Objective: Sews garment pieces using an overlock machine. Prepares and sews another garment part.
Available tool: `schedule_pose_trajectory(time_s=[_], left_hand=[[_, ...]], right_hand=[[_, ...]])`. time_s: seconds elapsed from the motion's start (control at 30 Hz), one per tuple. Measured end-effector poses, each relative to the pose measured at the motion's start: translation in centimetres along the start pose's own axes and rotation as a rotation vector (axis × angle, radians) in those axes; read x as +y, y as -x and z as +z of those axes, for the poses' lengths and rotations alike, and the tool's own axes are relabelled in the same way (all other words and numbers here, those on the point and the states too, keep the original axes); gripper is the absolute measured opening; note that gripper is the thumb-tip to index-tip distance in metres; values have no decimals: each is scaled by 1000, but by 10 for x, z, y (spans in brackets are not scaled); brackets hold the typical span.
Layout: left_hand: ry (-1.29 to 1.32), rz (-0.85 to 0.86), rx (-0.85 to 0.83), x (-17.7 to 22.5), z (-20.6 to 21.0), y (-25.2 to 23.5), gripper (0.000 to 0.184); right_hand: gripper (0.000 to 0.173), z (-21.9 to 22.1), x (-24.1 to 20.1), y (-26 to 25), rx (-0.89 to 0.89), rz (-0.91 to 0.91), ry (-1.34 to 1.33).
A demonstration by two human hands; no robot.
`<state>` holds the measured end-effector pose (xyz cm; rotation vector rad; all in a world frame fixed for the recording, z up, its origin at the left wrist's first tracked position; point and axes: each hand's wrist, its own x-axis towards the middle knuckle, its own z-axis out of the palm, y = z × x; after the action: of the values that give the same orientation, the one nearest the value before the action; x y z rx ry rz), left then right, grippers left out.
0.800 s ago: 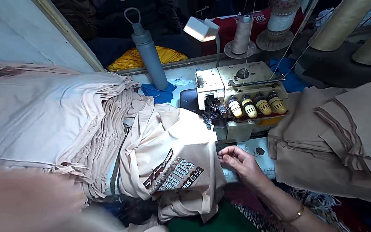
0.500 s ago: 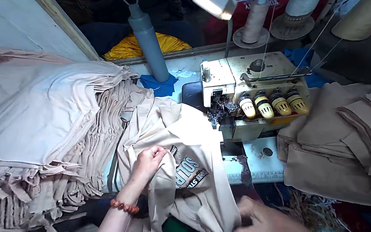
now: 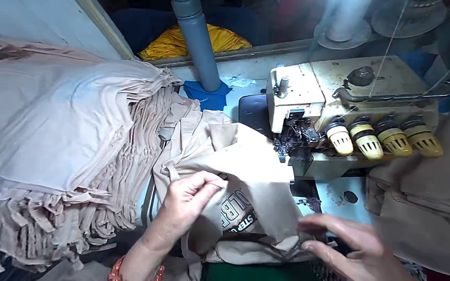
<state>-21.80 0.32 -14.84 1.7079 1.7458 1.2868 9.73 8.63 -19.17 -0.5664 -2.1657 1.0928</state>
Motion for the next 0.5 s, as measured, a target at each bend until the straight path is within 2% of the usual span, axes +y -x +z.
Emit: schedule_pose_trajectory(time_s=[0.07, 0.1, 0.17, 0.23, 0.27, 0.37, 0.5], left_hand=[[51, 130, -78, 26, -1, -1, 13], [73, 191, -117, 38, -2, -2, 13], [124, 266, -160, 57, -8, -3, 14], [146, 269, -123, 72, -18, 0, 13], [141, 242, -76, 78, -25, 4, 12], [107, 128, 70, 83, -43, 14, 8], [79, 56, 144, 71, -44, 22, 9]], right_hand=[[33, 10, -13, -38, 58, -116, -222], [41, 15, -23, -56, 28, -139, -336], [58, 26, -42, -86, -138, -139, -593], [63, 39, -53, -102, -285, -102, -746], [57, 45, -57, -104, -325, -89, -751], [20, 55, -60, -93, -384, -172, -646], [22, 58, -52, -81, -273, -221, -502]])
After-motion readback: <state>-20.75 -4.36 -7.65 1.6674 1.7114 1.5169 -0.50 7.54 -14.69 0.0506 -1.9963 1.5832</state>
